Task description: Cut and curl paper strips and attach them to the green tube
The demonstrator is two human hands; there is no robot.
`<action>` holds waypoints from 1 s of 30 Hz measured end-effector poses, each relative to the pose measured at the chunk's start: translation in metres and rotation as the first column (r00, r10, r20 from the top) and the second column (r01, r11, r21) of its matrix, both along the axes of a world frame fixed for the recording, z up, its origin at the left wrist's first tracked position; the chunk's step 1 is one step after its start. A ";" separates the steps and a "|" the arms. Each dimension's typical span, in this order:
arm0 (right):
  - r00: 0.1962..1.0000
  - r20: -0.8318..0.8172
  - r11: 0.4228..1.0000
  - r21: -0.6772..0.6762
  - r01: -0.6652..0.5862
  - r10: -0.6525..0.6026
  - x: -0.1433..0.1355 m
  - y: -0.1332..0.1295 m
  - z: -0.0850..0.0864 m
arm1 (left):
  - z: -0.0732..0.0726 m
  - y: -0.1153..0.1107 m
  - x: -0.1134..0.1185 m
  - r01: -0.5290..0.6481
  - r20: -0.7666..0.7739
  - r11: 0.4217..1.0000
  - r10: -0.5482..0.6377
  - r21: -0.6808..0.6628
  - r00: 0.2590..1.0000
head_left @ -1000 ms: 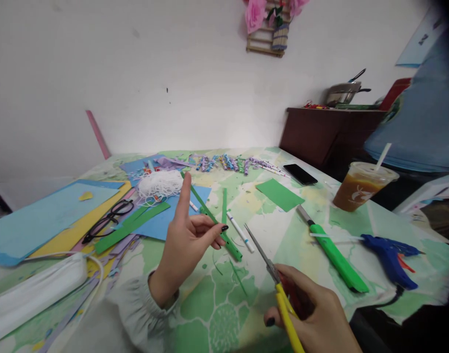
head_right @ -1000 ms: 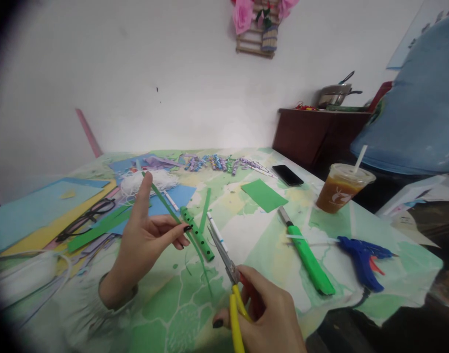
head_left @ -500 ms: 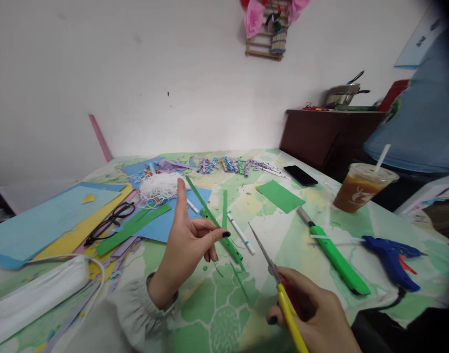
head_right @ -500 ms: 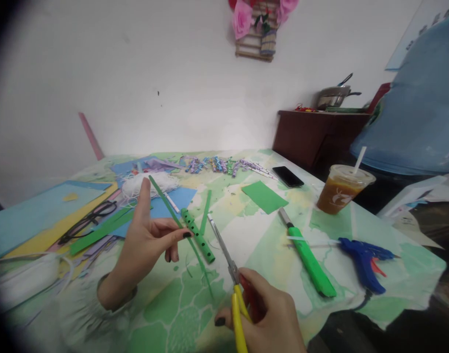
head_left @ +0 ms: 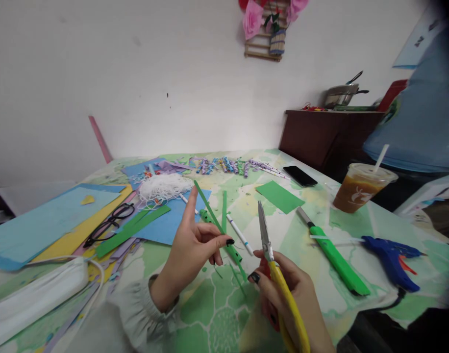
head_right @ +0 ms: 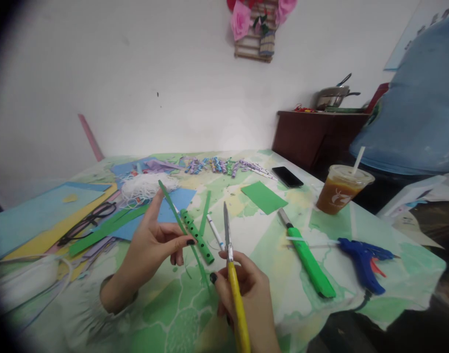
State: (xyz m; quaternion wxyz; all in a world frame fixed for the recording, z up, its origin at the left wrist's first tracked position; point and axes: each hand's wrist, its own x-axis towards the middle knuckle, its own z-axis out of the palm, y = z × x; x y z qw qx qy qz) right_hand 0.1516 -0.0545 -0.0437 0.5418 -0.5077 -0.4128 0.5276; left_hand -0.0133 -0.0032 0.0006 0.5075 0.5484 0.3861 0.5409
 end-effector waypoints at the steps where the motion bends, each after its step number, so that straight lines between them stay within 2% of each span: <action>1: 1.000 -0.001 1.000 0.002 -0.017 0.017 -0.001 0.001 0.000 | 0.000 0.000 0.001 0.003 0.002 1.000 -0.003 -0.005 1.000; 10: 0.992 -0.121 0.999 0.022 0.023 -0.020 -0.016 -0.002 0.004 | -0.001 0.000 0.004 0.027 -0.010 1.000 -0.027 -0.016 1.000; 14: 0.988 -0.152 1.000 0.013 -0.003 0.004 -0.016 -0.003 0.001 | -0.003 0.000 0.004 0.036 -0.021 0.999 -0.037 -0.027 0.999; 20: 0.991 -0.137 1.000 0.007 -0.013 0.014 -0.017 -0.005 0.002 | -0.005 0.002 0.002 0.042 -0.029 0.999 -0.042 -0.001 0.999; 25: 0.991 -0.119 0.998 -0.004 -0.069 0.068 -0.016 -0.008 0.003 | -0.003 0.007 -0.006 -0.029 -0.025 0.999 0.030 0.028 0.999; 30: 0.982 -0.048 0.982 -0.020 -0.186 0.185 -0.013 -0.012 0.002 | 0.001 0.010 -0.011 -0.038 0.062 0.999 0.040 -0.025 0.997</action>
